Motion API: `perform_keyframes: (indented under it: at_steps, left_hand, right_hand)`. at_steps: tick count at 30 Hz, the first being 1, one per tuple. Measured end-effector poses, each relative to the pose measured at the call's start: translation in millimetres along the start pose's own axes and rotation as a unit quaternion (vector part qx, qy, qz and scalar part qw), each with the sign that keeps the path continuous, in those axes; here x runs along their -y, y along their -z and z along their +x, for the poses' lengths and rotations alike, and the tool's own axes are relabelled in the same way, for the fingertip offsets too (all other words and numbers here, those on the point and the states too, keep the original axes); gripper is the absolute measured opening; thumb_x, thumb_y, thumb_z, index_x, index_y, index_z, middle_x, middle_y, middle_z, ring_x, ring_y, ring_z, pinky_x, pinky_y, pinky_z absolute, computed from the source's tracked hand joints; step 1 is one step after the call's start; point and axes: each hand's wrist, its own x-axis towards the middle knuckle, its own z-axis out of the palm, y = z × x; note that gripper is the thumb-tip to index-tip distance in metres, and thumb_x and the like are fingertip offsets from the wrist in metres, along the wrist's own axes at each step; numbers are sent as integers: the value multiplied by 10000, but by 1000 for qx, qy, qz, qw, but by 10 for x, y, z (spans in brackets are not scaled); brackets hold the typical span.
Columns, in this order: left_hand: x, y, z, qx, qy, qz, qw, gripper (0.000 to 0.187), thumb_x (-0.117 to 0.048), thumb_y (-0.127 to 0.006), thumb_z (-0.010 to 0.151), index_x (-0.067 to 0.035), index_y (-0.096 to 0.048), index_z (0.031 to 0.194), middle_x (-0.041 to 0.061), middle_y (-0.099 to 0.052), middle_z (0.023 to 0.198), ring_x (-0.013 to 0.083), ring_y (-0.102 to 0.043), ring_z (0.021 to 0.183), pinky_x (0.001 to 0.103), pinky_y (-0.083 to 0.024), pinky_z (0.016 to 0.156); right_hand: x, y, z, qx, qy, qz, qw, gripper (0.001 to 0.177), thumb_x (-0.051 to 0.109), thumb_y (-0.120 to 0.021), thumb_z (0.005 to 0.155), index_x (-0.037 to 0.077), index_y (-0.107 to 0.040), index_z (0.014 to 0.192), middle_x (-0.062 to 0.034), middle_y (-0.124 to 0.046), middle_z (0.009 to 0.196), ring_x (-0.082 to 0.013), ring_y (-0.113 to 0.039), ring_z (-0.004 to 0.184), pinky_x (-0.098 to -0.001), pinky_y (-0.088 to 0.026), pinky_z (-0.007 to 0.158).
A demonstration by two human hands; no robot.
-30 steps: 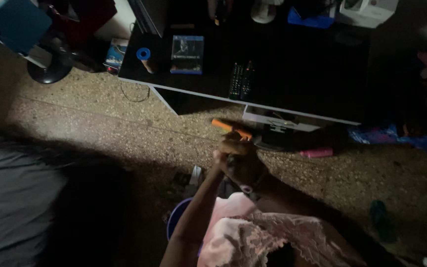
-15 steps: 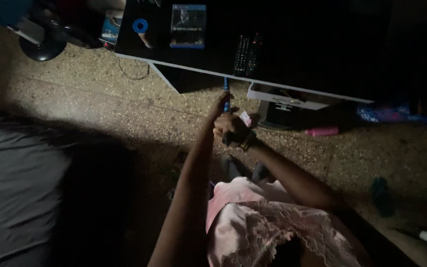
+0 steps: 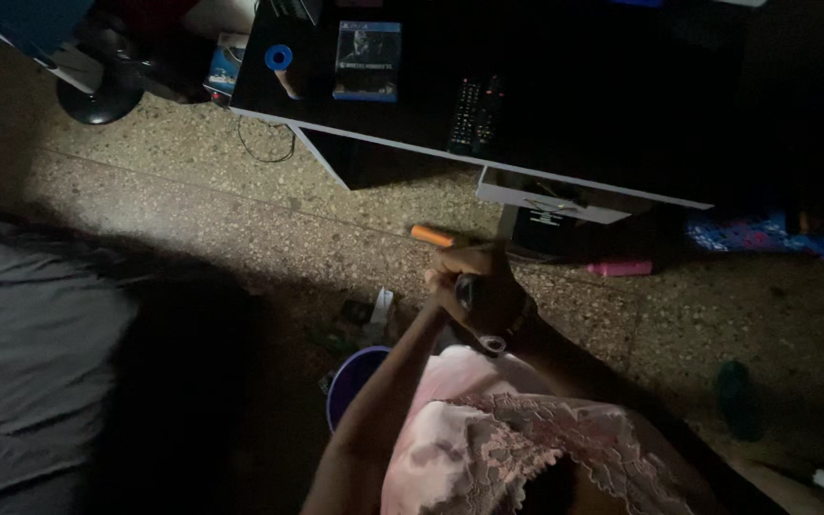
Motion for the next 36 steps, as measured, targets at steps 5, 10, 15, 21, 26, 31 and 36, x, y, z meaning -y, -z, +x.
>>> perform_keyframes:
  at_steps: [5, 10, 15, 21, 26, 31, 36]
  left_hand:
    - [-53, -126, 356, -25, -16, -8, 1000, 289, -264, -556, 954, -16, -704, 934, 81, -680, 887, 255, -661, 878, 407, -555, 825]
    - [-109, -169, 715, -90, 17, -53, 994, 309, -270, -541, 967, -14, -708, 925, 84, -688, 879, 256, -669, 874, 407, -554, 827]
    - [-349, -483, 557, -125, 36, -73, 989, 331, -277, -526, 979, -12, -713, 917, 88, -697, 871, 258, -676, 871, 407, -554, 830]
    - [-944, -967, -51, -209, 5, 10, 978, 358, -285, -507, 994, -9, -718, 906, 92, -707, 862, 260, -685, 866, 406, -554, 833]
    - [-1166, -1118, -368, -313, 4, 68, 947, 382, -292, -492, 1006, -7, -723, 897, 95, -716, 854, 262, -692, 863, 406, -553, 835]
    - [-770, -948, -264, -372, 31, 207, 904, 407, -298, -477, 1018, -5, -727, 889, 99, -724, 846, 263, -700, 859, 406, -553, 837]
    - [-544, -182, 538, -372, 25, 216, 902, 414, -271, -438, 1073, -31, -717, 883, 94, -708, 821, 297, -678, 880, 449, -536, 929]
  right_hand:
    - [-27, 294, 33, 67, -39, 40, 996, 232, 281, -655, 850, 150, -558, 684, -14, -613, 648, -126, -596, 550, -344, -497, 567]
    - [-654, 109, -52, 46, 28, 12, 998, 217, 270, -674, 860, 91, -604, 760, -58, -631, 672, -174, -607, 565, -348, -509, 576]
    - [-1071, 137, -530, -28, 121, -2, 992, 238, 208, -706, 877, -11, -699, 972, -120, -697, 814, -242, -675, 683, -354, -560, 657]
    - [-326, 804, -941, 101, -28, -18, 994, 248, 226, -697, 840, -9, -624, 807, -131, -650, 784, -243, -638, 725, -347, -513, 694]
    - [346, 965, -1048, 86, 33, 207, 974, 327, 292, -571, 1030, -24, -648, 1069, -109, -680, 985, -196, -648, 905, -344, -525, 771]
    - [476, 969, -633, 185, 19, 115, 976, 388, 402, -586, 862, 48, -629, 708, -17, -543, 573, -161, -504, 494, -341, -412, 470]
    - [165, 684, -66, 201, 115, 151, 961, 376, 359, -561, 903, 52, -523, 689, -32, -478, 610, -165, -453, 515, -348, -377, 502]
